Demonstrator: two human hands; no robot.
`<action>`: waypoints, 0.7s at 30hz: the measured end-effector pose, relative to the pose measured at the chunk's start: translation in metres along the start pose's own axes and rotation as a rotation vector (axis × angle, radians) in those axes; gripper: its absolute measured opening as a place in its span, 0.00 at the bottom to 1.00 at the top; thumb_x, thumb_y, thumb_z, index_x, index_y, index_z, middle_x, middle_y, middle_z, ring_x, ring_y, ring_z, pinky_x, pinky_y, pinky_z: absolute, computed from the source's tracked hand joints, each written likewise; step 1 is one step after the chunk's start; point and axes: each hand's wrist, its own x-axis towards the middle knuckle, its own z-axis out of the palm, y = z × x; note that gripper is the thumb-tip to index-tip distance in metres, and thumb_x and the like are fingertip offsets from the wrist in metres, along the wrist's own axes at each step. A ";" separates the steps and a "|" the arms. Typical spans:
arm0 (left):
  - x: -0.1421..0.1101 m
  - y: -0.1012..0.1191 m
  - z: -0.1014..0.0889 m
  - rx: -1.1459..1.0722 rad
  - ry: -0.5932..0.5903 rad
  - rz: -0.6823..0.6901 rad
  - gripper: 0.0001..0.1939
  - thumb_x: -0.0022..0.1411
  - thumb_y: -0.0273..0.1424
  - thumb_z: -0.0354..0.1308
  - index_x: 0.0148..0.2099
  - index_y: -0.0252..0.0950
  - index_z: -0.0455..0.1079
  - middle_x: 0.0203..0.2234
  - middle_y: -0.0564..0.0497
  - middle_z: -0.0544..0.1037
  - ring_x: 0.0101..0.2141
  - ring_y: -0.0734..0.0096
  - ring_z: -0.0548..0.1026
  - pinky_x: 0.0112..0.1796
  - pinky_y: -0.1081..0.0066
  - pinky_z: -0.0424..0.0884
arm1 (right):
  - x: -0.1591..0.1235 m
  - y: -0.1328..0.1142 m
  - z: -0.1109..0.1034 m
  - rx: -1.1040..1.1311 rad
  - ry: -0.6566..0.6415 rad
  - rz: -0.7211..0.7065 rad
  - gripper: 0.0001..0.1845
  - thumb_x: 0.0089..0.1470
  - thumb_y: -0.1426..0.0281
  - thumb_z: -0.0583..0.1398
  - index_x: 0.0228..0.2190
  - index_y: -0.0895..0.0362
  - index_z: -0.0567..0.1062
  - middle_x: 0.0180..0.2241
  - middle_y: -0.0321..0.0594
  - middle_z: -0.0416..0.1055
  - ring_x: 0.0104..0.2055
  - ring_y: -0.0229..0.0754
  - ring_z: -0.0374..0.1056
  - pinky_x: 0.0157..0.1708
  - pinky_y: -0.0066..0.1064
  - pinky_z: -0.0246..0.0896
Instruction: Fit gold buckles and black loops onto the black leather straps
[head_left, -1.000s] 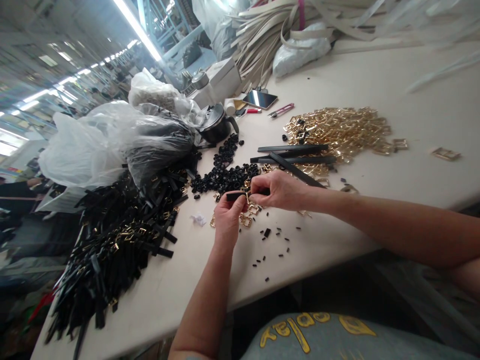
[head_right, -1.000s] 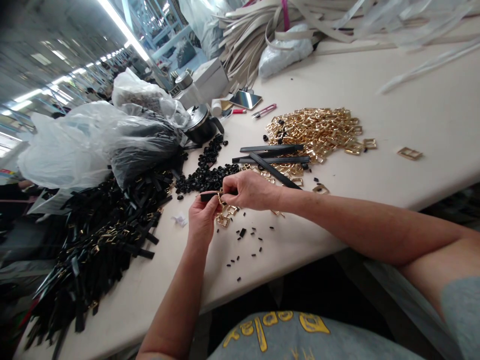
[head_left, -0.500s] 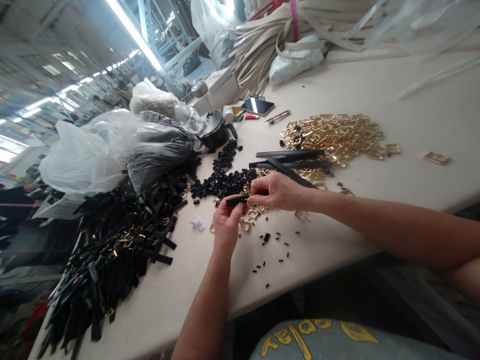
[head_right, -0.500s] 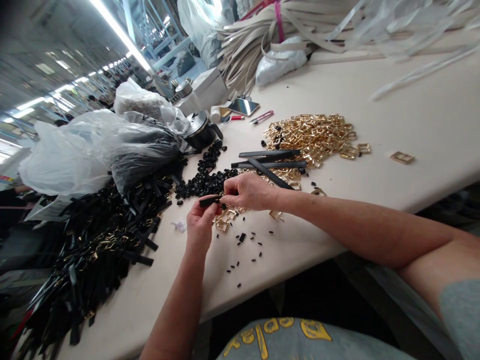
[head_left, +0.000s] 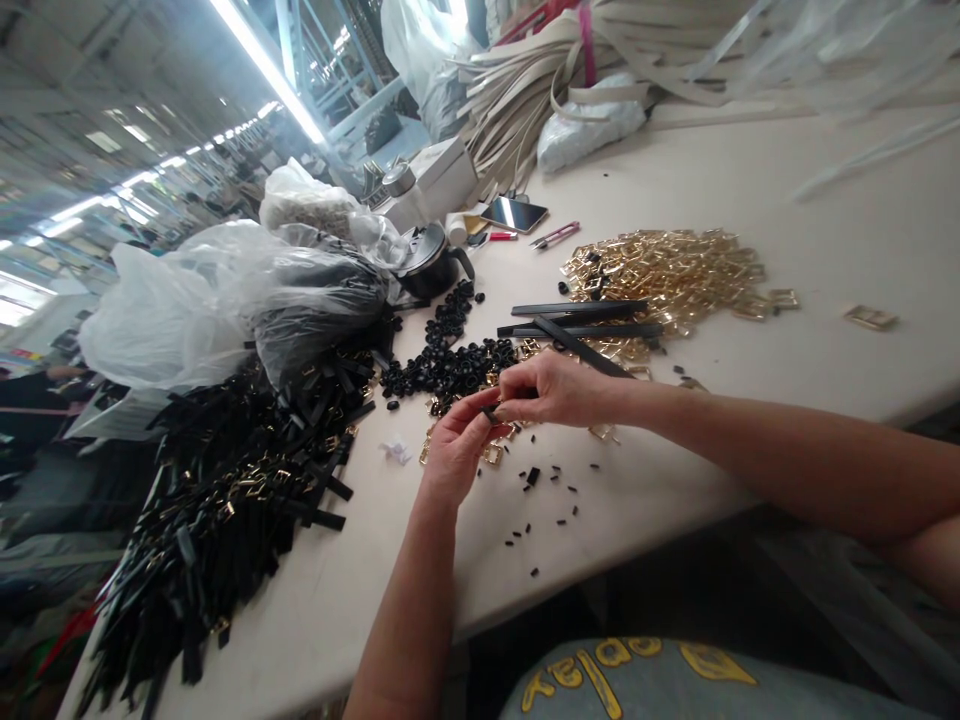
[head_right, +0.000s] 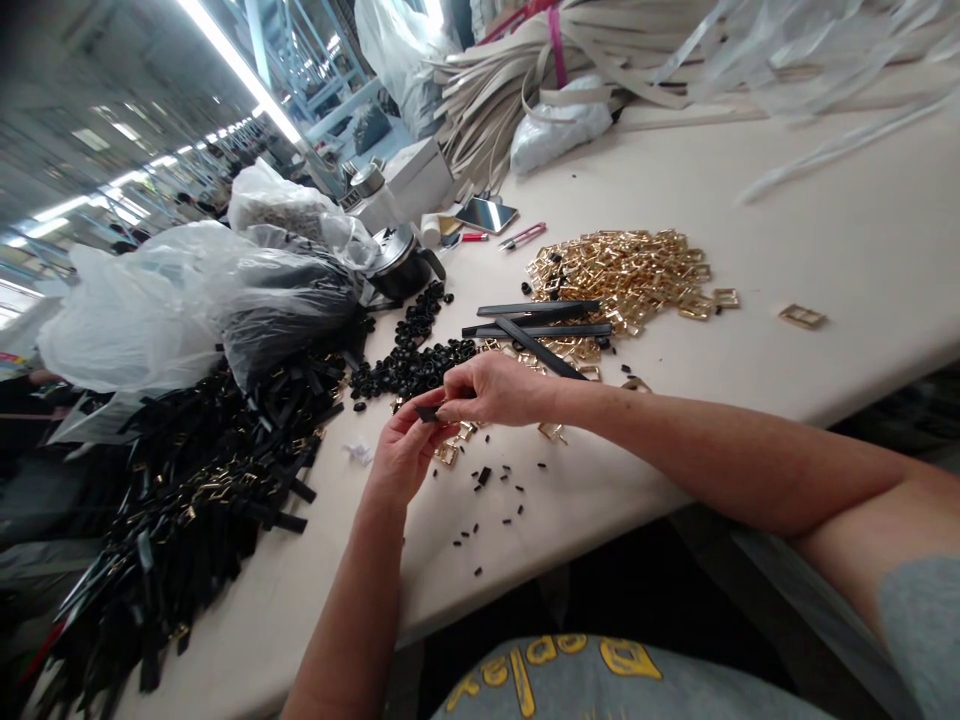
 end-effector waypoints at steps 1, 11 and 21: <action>0.000 0.001 0.000 -0.012 0.004 -0.001 0.20 0.48 0.37 0.72 0.43 0.38 0.77 0.37 0.50 0.80 0.33 0.73 0.78 0.39 0.72 0.75 | 0.000 0.000 0.000 0.015 -0.015 -0.003 0.14 0.53 0.61 0.60 0.24 0.59 0.72 0.20 0.33 0.67 0.22 0.32 0.58 0.23 0.25 0.47; -0.002 0.010 0.001 0.045 0.124 0.025 0.18 0.39 0.34 0.75 0.35 0.36 0.76 0.28 0.52 0.79 0.26 0.77 0.75 0.30 0.75 0.74 | 0.006 0.008 -0.008 -0.107 0.053 -0.099 0.22 0.58 0.56 0.54 0.20 0.58 0.68 0.17 0.31 0.60 0.21 0.32 0.54 0.24 0.26 0.45; 0.000 0.001 0.002 0.012 0.054 -0.041 0.21 0.45 0.36 0.72 0.43 0.37 0.77 0.37 0.46 0.82 0.33 0.67 0.80 0.36 0.69 0.76 | 0.005 0.008 -0.007 -0.303 0.091 -0.131 0.22 0.59 0.56 0.55 0.20 0.58 0.69 0.18 0.33 0.62 0.22 0.32 0.52 0.25 0.28 0.40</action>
